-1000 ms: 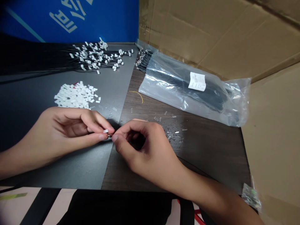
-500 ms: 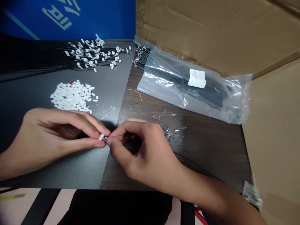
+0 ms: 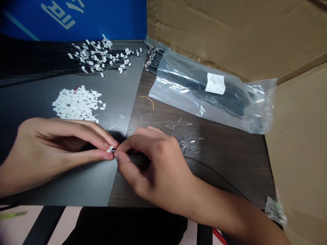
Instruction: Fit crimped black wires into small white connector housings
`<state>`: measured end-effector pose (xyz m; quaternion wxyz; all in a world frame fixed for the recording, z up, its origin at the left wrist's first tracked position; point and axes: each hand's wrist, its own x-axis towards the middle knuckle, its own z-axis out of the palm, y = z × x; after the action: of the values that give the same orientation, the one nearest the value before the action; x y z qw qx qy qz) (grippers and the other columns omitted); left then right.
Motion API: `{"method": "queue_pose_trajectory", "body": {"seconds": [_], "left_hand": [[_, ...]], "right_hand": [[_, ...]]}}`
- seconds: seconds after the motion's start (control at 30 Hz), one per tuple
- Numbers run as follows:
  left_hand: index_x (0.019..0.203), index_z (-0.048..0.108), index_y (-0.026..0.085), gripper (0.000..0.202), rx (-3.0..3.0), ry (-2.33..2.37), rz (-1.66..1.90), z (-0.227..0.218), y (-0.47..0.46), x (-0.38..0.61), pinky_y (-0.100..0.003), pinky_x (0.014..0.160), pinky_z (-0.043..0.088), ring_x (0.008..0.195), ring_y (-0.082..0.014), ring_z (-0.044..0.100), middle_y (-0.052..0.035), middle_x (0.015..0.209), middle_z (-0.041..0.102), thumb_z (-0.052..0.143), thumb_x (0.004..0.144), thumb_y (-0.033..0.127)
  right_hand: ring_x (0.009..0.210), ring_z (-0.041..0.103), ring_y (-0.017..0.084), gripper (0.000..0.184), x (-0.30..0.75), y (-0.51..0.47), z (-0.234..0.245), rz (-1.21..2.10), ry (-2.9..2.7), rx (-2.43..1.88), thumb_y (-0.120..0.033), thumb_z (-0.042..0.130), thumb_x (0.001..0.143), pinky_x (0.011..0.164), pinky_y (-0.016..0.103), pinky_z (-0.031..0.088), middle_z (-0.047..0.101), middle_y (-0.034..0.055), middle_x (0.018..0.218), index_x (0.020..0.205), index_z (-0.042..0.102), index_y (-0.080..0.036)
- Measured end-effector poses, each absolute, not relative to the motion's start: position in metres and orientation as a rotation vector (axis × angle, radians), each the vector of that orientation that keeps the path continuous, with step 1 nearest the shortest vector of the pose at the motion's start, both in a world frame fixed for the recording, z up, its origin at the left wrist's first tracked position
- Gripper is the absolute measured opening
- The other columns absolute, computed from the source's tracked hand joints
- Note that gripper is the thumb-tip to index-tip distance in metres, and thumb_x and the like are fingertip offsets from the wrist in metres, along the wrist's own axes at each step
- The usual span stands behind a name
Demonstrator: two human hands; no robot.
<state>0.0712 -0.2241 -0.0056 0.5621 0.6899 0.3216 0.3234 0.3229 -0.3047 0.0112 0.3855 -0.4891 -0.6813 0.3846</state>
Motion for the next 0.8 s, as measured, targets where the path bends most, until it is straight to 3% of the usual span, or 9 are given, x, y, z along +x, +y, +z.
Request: {"method": "queue_pose_trajectory", "body": {"seconds": [0.1,0.53,0.8], "left_hand": [[0.090,0.103,0.028,0.024,1.654,0.760,0.786,-0.002,-0.224,0.073,-0.021,0.091,0.081,0.088,-0.0179,0.095,-0.0005,0.099,0.100,0.104,0.095,0.005],[0.095,0.101,0.031,0.022,1.804,0.722,0.841,-0.015,-0.226,0.066,-0.018,0.088,0.079,0.088,-0.0160,0.095,0.0024,0.102,0.100,0.104,0.100,0.010],[0.094,0.101,0.030,0.019,1.851,0.701,0.841,-0.014,-0.226,0.069,-0.023,0.085,0.080,0.085,-0.0194,0.096,-0.0002,0.100,0.100,0.106,0.101,0.014]], "right_hand": [[0.087,0.083,0.018,0.017,0.323,-0.305,0.011,0.954,-1.766,-1.220,-0.017,0.083,0.115,0.084,0.033,0.063,0.091,0.0043,0.097,0.099,0.089,-0.020],[0.085,0.081,0.016,0.014,0.327,-0.306,0.003,0.855,-1.866,-1.141,-0.013,0.083,0.114,0.083,0.030,0.061,0.088,0.0031,0.094,0.102,0.090,-0.016],[0.085,0.079,0.014,0.015,0.326,-0.302,0.001,0.878,-1.864,-1.154,-0.012,0.083,0.114,0.083,0.029,0.061,0.088,0.0025,0.094,0.102,0.092,-0.014]]}}
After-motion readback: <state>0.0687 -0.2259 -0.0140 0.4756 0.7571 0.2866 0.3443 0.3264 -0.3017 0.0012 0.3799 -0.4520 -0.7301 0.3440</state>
